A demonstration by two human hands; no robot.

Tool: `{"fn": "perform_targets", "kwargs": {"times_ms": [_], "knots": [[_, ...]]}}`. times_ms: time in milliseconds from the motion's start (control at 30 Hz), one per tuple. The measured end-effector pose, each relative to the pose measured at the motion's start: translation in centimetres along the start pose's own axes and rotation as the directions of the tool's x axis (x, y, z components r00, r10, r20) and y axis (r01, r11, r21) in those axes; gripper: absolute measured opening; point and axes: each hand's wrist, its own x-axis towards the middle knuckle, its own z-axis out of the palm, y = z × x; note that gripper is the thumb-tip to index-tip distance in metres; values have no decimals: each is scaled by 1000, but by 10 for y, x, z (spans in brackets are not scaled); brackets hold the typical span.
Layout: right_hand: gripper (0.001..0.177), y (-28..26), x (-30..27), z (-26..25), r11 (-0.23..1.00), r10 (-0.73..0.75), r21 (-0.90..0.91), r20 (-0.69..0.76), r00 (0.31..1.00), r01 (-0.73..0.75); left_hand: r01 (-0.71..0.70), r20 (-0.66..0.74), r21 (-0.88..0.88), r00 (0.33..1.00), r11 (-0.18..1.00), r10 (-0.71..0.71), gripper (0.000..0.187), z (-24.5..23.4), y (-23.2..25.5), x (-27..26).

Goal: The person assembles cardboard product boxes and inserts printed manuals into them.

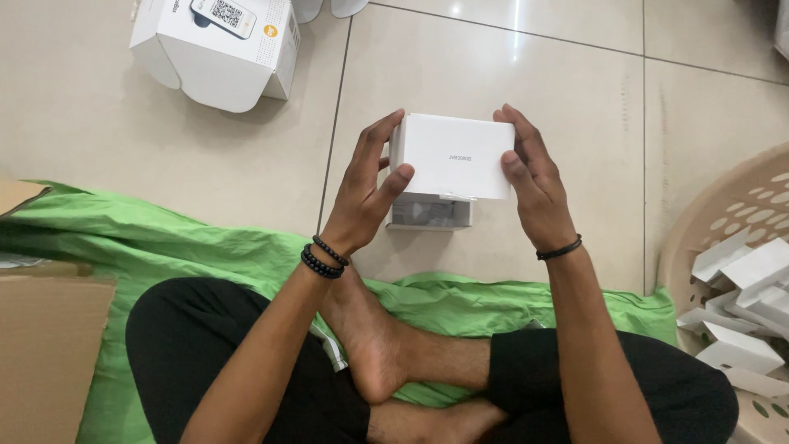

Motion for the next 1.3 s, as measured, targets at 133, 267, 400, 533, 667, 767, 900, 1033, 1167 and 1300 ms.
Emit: {"fn": "perform_targets", "kwargs": {"times_ms": [133, 267, 400, 533, 667, 767, 900, 1033, 1167, 1300], "knots": [[60, -4, -4, 1, 999, 2, 46, 6, 1000, -2, 18, 17, -6, 1000, 1000, -18, 75, -1, 3, -1], [61, -5, -1, -3, 1000, 14, 21, -5, 1000, -14, 4, 28, -27, 1000, 1000, -3, 73, 2, 3, 1], [61, -1, 2, -10, 997, -3, -73, 18, 1000, 4, 0, 33, -16, 999, 1000, 1, 73, 3, 3, 0], [62, -5, 3, -15, 997, -3, -80, 52, 999, 7, -5, 24, 1, 1000, 1000, 5, 72, 4, 1, 0], [63, -2, 4, -18, 990, -6, -142, 52, 999, 14, -11, 26, 30, 1000, 999, 11, 71, 7, -1, 0], [61, -3, 4, -18, 989, -3, -150, 56, 998, 11, -20, 25, 35, 1000, 999, 19, 70, 9, -2, 0], [56, -9, 0, -15, 989, -12, -145, 59, 998, 21, -17, 20, 27, 1000, 999, 16, 68, 8, 3, 0], [47, 4, -15, -14, 986, -47, -159, 51, 998, 54, -109, 25, 135, 994, 985, 106, 66, 8, 5, -2], [43, 5, -24, -13, 992, -45, -115, 19, 999, 47, -83, 32, 187, 996, 979, 78, 62, 8, 14, -2], [46, 4, -24, -12, 998, -40, -48, -55, 998, 37, 5, 68, 16, 998, 1000, -6, 60, 7, 11, -3]]}}
